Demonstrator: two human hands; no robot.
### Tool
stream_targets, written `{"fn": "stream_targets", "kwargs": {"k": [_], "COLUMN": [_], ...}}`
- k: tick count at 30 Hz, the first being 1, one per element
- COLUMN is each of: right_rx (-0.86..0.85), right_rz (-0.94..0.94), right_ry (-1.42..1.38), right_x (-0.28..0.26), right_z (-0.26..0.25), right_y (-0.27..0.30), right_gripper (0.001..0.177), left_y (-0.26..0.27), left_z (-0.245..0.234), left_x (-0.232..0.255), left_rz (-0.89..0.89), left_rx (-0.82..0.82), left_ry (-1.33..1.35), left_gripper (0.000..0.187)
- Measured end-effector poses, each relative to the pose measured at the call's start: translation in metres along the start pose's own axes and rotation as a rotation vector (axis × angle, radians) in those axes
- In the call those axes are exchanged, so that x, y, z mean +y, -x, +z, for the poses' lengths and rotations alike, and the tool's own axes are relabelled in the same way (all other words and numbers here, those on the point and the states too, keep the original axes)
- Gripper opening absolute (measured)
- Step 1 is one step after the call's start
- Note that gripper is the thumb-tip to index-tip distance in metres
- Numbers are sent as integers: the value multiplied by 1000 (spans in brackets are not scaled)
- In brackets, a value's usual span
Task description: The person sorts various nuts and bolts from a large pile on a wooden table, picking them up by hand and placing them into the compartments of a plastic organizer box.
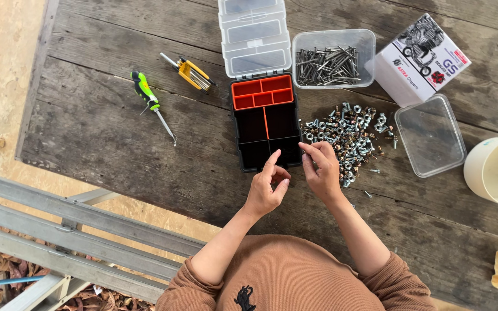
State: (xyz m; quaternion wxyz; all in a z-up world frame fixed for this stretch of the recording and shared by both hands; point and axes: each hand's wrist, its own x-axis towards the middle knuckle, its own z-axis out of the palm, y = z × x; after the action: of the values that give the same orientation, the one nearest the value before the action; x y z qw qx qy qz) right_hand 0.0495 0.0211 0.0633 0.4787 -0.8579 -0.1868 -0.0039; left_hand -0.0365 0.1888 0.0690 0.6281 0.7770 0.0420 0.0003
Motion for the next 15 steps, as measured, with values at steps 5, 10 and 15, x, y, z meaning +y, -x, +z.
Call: {"fn": "stream_targets", "kwargs": {"k": [5,10,15], "right_rx": [89,137,166], "right_rz": [-13,74,-5], "right_ry": [25,69,265], "right_x": [12,34,59], "right_z": [-17,-41,-61], "right_y": [8,26,55], "right_gripper": [26,24,27], "left_y": [-2,-3,-8], "left_z": [14,34,56], "left_x": [6,8,2], "left_rz": [20,124,213], "left_rx": [-39,-76,-144], "left_ry": [-17,-92,-234], "left_gripper": [59,50,49]}}
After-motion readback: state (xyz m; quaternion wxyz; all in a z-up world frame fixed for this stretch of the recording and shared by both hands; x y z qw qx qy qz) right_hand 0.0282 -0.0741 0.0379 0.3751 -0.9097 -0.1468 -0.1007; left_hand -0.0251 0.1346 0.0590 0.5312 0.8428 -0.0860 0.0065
